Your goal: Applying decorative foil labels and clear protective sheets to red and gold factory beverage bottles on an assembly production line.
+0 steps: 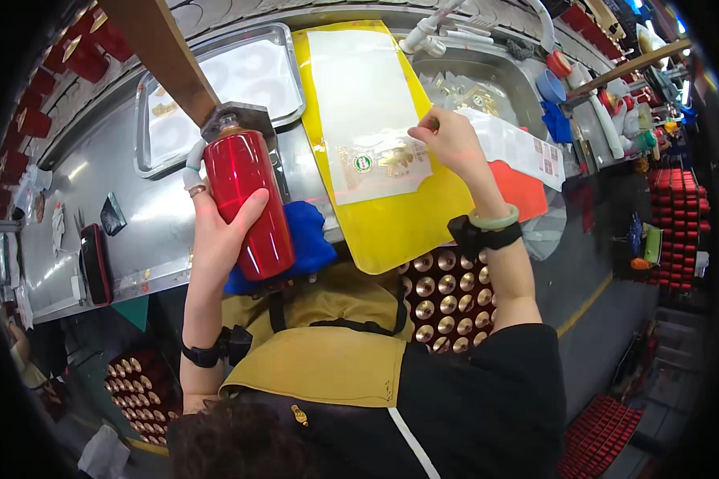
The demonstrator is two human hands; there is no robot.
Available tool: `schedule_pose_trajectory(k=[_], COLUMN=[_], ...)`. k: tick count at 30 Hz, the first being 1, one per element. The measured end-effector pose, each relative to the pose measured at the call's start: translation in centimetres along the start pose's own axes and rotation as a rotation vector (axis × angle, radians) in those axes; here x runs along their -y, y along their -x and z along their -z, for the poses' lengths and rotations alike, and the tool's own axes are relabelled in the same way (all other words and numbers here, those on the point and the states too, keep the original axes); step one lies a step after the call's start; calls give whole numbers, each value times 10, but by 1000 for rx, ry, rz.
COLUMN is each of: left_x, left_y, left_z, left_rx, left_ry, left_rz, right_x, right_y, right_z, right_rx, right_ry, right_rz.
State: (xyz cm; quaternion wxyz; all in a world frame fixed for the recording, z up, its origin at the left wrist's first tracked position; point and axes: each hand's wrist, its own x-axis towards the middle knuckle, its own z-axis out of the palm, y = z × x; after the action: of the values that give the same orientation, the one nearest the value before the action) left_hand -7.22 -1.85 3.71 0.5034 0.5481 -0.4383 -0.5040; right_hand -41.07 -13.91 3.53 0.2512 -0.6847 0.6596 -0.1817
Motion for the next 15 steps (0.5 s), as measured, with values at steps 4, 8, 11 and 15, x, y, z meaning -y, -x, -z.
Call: schedule_pose_trajectory(k=[4,8,11,15], left_x=[-8,-4,3,-5], left_y=[5,5,3,3], left_z=[-5,0,5,-3], left_rx=[-51,-50,-34,-26], left_ry=[-7,-55,-82,-46], left_rz=[-32,71,16,-21], right_x=[-27,-27,-29,-85], right_y=[-7,-38,-88,-175], right_z=[-13,-22,-19,-3], right_rx=[187,45,152,19], right_ry=[121,215,164,-120], right_rz=[-42,133,65,-287])
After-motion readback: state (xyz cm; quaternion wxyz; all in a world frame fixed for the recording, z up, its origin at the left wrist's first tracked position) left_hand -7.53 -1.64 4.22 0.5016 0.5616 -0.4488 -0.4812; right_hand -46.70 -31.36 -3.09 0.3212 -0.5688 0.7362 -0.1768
